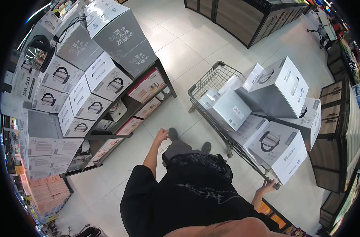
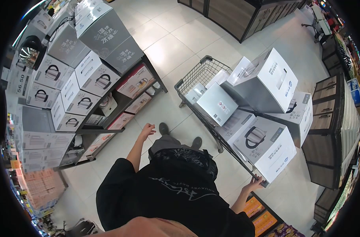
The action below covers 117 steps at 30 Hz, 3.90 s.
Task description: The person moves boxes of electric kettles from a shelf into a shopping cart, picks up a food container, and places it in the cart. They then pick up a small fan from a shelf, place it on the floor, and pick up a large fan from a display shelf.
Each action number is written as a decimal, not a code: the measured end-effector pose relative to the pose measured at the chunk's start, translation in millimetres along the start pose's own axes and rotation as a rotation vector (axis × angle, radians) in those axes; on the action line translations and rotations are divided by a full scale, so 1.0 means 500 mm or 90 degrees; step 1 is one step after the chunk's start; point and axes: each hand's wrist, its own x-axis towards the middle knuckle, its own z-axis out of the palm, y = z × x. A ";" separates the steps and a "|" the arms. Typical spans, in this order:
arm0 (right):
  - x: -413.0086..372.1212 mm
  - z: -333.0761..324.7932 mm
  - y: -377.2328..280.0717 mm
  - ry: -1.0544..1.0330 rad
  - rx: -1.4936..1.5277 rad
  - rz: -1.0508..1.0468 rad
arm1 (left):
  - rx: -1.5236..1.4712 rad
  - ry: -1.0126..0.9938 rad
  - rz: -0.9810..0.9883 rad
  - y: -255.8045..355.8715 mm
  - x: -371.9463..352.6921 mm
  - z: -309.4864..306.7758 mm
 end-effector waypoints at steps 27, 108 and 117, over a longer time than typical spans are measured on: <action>-1.019 1.509 -0.265 -1.068 0.127 0.093 | 0.050 0.492 0.711 0.749 -0.055 -0.524; -0.310 0.555 0.004 -0.291 0.256 0.229 | 0.422 -0.568 0.786 0.545 -0.003 0.344; -0.427 0.512 0.029 -0.234 0.399 0.253 | 0.428 -0.580 0.716 0.538 0.010 0.350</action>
